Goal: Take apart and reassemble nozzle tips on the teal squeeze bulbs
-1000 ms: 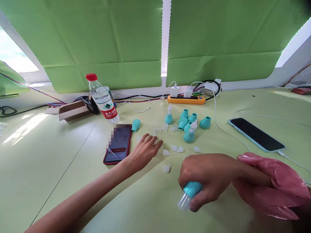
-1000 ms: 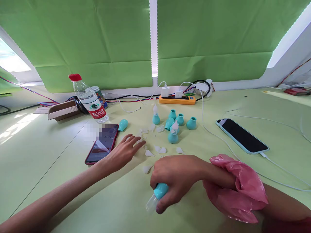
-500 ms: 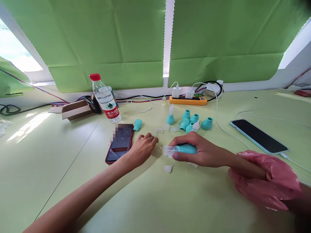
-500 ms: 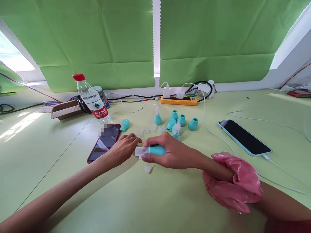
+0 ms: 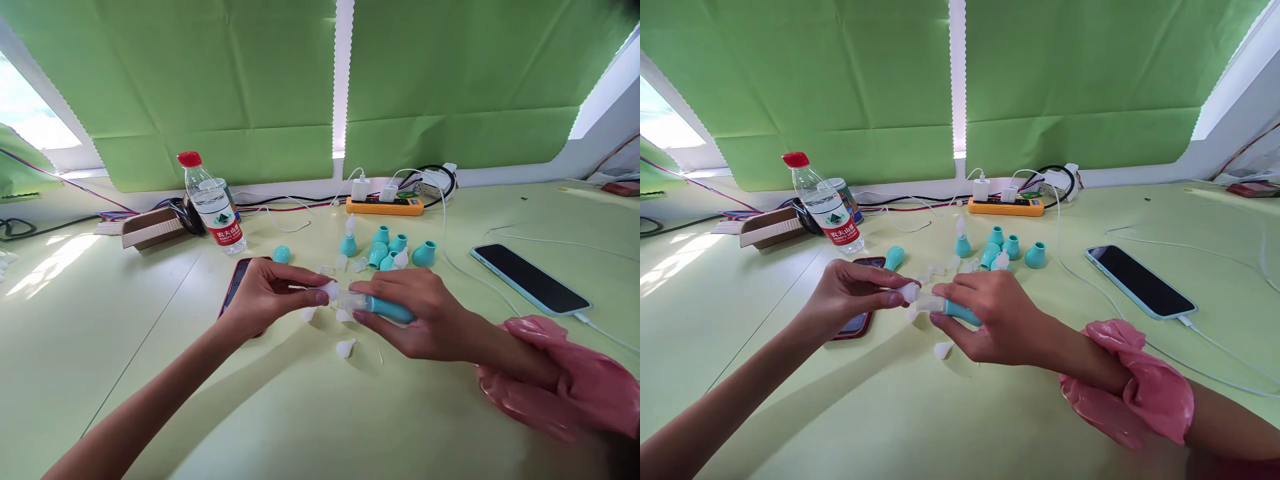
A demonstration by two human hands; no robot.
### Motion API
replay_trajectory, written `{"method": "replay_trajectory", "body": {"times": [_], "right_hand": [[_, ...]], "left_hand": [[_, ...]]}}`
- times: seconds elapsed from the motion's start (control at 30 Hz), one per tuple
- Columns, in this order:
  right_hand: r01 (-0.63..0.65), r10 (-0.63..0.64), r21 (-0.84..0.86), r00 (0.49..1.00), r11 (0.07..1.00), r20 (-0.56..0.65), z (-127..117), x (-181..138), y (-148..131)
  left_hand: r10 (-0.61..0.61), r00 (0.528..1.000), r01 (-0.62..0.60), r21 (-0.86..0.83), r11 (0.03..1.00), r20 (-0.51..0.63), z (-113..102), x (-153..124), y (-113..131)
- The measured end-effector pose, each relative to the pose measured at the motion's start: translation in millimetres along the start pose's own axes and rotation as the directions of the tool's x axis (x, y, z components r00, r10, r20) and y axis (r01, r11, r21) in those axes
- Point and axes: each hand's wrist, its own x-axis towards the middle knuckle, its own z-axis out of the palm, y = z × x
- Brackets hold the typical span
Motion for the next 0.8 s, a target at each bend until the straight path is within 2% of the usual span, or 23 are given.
{"method": "replay_trajectory", "body": {"times": [0.17, 0.4, 0.5, 0.6, 0.73, 0.8], "right_hand": [[-0.039, 0.039, 0.01, 0.999, 0.999, 0.005, -1, -1, -4], [-0.01, 0.013, -0.097, 0.999, 0.995, 0.031, -1, -3, -3], [-0.027, 0.027, 0.001, 0.999, 1.0, 0.025, 0, -1, -1], [-0.075, 0.072, 0.095, 0.997, 0.993, 0.034, 1, 1, -1], [-0.207, 0.209, 0.223, 0.978, 0.953, 0.016, 3, 2, -3], [-0.288, 0.288, 0.29, 0.957, 0.913, 0.044, 3, 3, -4]], "left_hand": [[0.103, 0.994, -0.107, 0.172, 0.979, 0.029, 2, -6, 7], [0.025, 1.0, -0.024, 0.124, 0.992, -0.011, 9, -9, 7], [0.004, 0.995, 0.004, 0.083, 0.997, -0.099, 16, -9, 4], [-0.035, 0.99, 0.041, 0.042, 0.998, -0.134, 19, -8, 3], [-0.07, 0.989, 0.063, -0.061, 0.996, -0.129, 20, -9, -1], [-0.072, 0.988, 0.053, -0.142, 0.988, -0.134, 20, -10, -3]]}}
